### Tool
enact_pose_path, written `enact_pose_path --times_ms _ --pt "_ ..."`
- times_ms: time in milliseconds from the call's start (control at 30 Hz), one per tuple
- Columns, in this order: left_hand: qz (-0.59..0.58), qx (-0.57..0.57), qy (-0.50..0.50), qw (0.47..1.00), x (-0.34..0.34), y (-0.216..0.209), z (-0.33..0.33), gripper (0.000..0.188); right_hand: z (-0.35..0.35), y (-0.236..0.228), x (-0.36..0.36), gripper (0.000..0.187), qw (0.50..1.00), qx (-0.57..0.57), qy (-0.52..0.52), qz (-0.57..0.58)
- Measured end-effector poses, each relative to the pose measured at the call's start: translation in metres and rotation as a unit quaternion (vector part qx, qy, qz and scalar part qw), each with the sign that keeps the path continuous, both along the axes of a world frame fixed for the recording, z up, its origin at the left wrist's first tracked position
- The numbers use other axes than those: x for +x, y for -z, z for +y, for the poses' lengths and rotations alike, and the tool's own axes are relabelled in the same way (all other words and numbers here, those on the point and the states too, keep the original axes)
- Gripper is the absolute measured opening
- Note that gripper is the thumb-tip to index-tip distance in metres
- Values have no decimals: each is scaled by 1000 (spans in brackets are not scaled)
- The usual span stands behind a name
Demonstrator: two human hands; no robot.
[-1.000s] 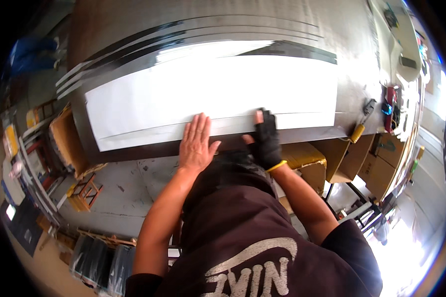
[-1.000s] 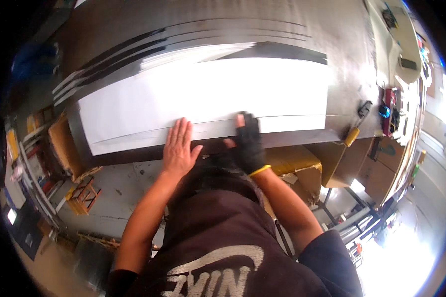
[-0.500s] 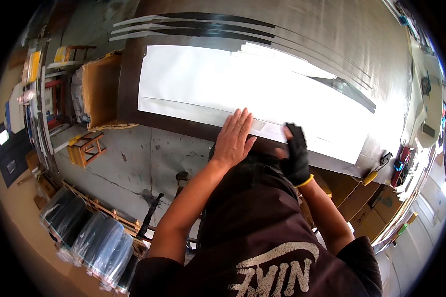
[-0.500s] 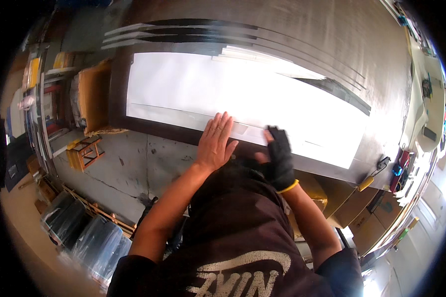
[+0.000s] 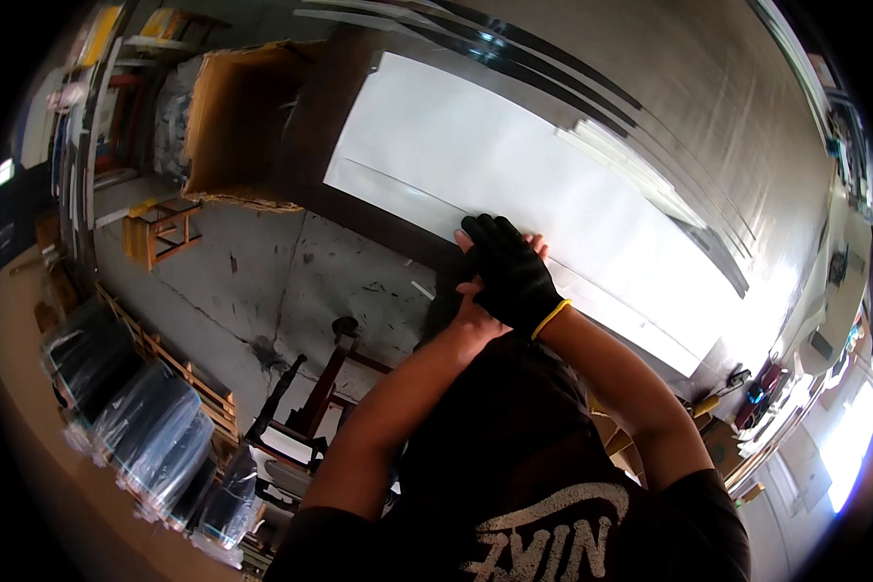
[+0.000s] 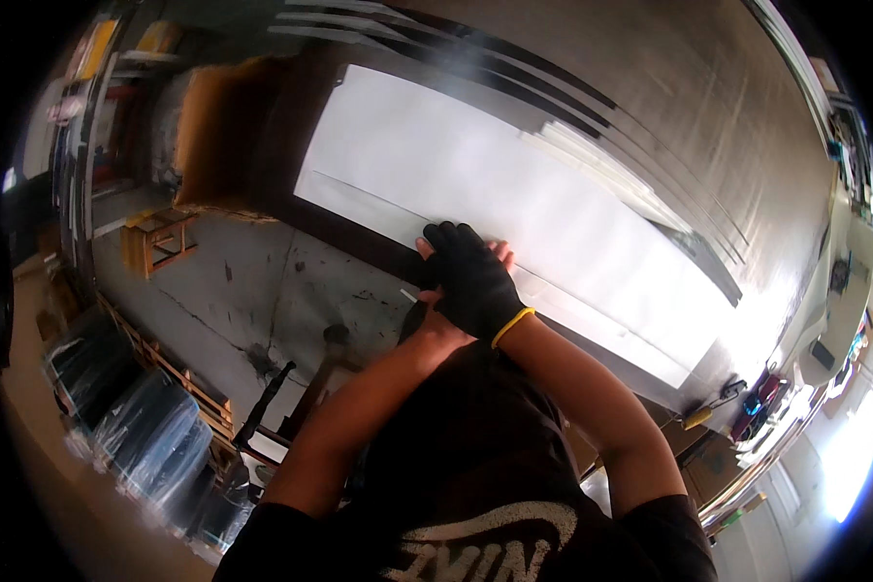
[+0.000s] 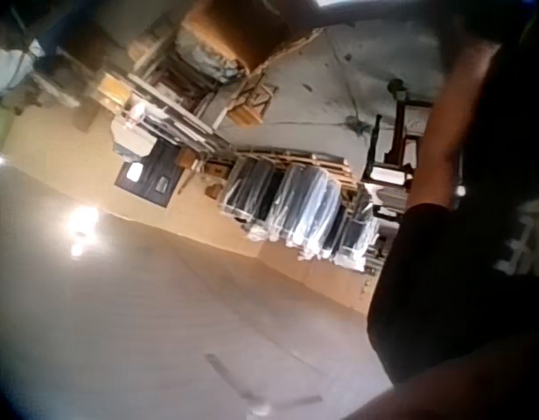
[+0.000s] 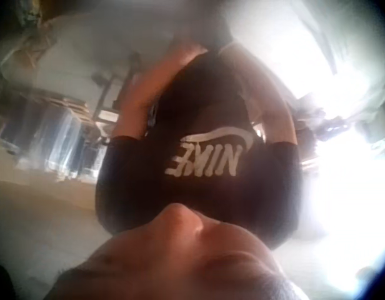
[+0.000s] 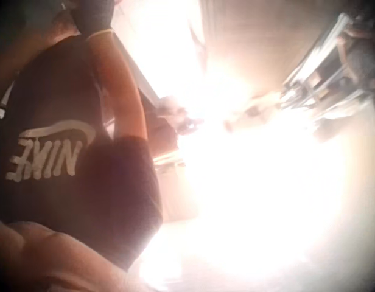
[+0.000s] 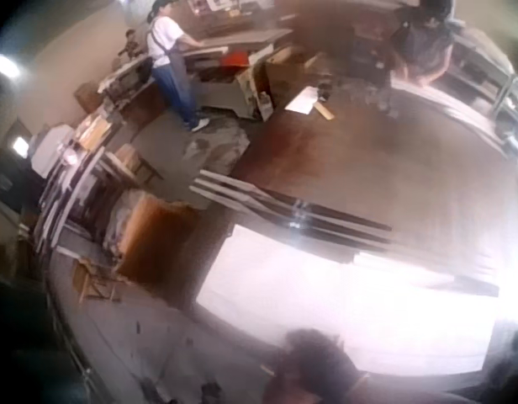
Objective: The person aligns a white protective film on a large dark panel, smooths it with their hands, and uses a yellow squeegee to press the film flat. They then peel back a corner of the film to check the edge.
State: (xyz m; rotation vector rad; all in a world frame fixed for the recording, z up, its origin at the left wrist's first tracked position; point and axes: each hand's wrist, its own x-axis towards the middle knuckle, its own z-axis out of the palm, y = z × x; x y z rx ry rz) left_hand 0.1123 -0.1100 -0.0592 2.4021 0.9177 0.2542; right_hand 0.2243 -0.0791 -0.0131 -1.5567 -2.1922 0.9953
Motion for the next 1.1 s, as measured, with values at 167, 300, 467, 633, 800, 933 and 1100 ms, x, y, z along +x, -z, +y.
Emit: enact_pose_path --times_ms 167,300,467,633,800,933,1100 --pt "132 30 51 989 5 3 -2 69 33 18 -33 90 996 77 -44 23" --pt "28 33 19 999 3 5 -2 68 72 21 -80 94 987 142 -54 44" --pt "55 26 37 998 0 5 2 69 118 38 -138 88 985 155 -47 63" --pt "-9 -28 33 999 2 8 1 73 156 43 -180 83 989 116 -16 90" --pt "-20 -11 8 1000 -1 11 3 77 111 14 -144 79 980 129 62 136" --pt "-59 33 -11 998 -3 8 5 80 22 -7 -60 77 961 137 193 140" --pt "-6 -30 46 998 3 -17 18 77 -82 1 36 74 941 125 303 86"
